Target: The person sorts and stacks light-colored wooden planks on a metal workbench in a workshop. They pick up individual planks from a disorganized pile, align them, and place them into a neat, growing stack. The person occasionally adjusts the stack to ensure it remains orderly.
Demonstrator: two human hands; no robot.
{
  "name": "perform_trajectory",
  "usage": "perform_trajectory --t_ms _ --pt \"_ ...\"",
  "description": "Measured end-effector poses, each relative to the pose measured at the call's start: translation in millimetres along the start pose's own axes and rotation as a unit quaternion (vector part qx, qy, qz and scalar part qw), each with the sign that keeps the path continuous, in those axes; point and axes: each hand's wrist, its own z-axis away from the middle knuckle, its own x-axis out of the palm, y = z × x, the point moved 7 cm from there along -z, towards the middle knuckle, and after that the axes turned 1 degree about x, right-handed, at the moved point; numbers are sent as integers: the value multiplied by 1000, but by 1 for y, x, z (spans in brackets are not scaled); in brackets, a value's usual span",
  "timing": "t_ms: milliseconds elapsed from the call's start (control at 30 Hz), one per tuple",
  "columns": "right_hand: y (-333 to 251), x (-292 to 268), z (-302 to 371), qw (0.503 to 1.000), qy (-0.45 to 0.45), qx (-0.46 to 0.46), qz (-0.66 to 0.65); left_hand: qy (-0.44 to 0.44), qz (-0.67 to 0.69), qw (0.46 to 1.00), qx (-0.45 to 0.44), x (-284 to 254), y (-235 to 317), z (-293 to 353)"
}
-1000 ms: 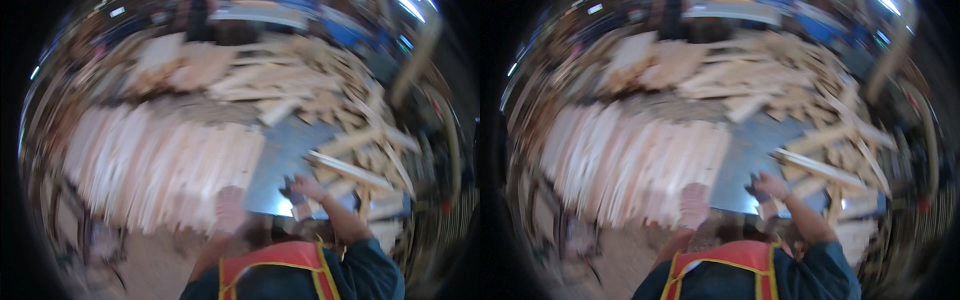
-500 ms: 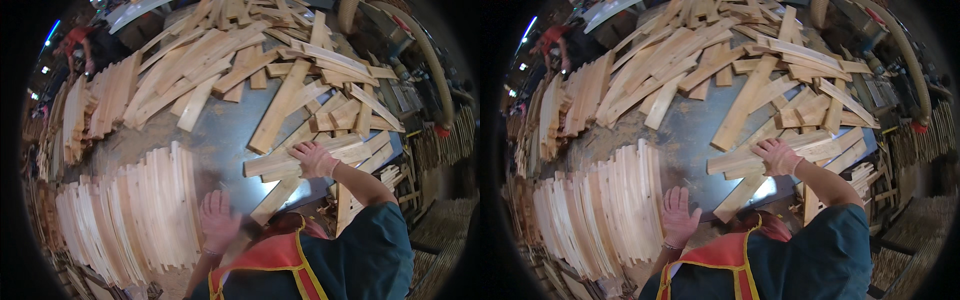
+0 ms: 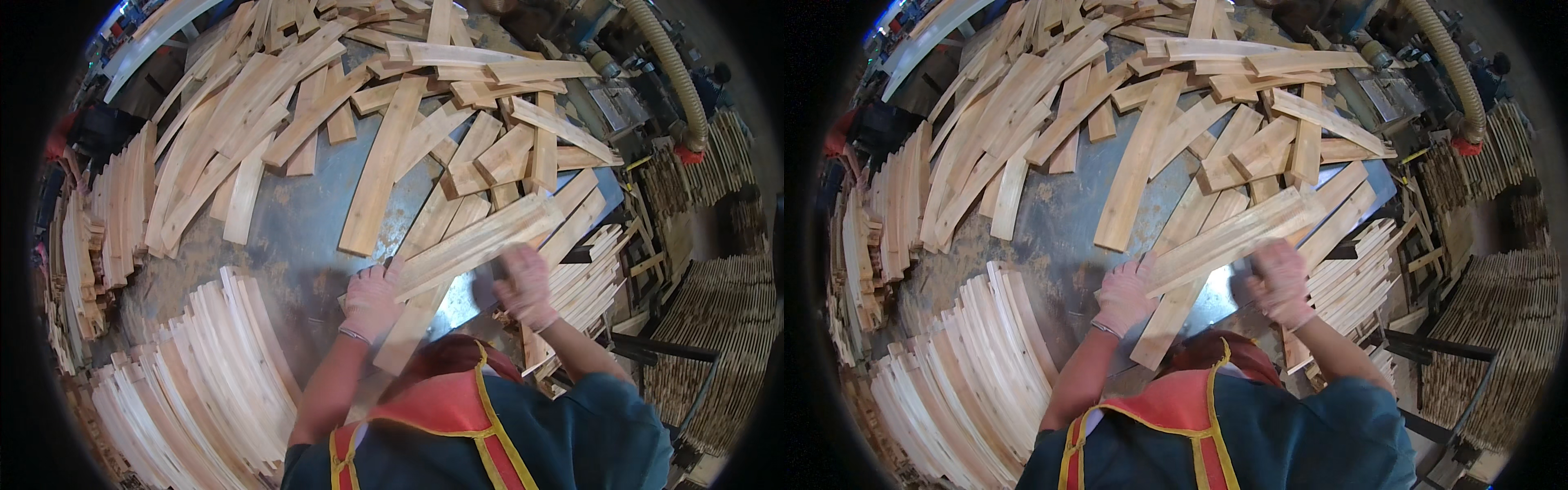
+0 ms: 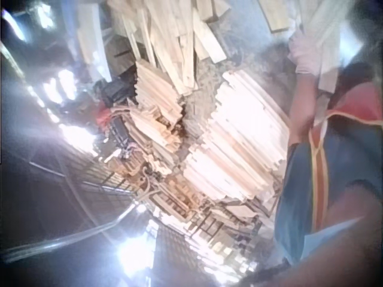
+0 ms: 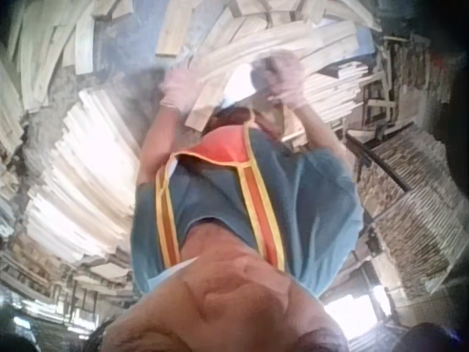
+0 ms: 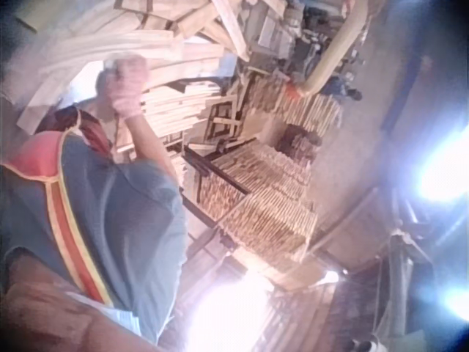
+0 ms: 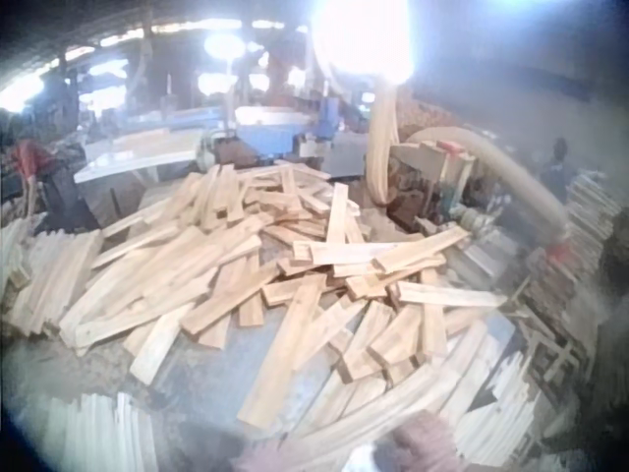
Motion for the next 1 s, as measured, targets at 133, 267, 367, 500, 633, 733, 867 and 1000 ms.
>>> perform_trajectory --t_ms 133,267,367,500,633,733,867,1000 --pt "100 35 126 906 -55 411 -87 -51 500 863 56 20 -6 55" --pt "86 102 158 615 -128 531 -568 -137 742 653 64 53 -5 133" --pt "-21 57 105 368 -113 485 -786 -150 830 537 -11 47 -9 213" --pt "-187 18 58 347 -84 398 -845 -35 849 526 -28 51 -28 290" --pt "-255 72 74 460 -220 344 -788 129 819 550 -100 57 -49 340" --pt "-267 142 86 515 -275 380 -718 156 805 542 -186 128 -69 369" --pt "-289 183 96 730 -477 270 -408 204 780 562 -184 154 -70 387" --pt "-350 193 70 804 -528 52 -268 296 259 875 -282 83 -70 390"
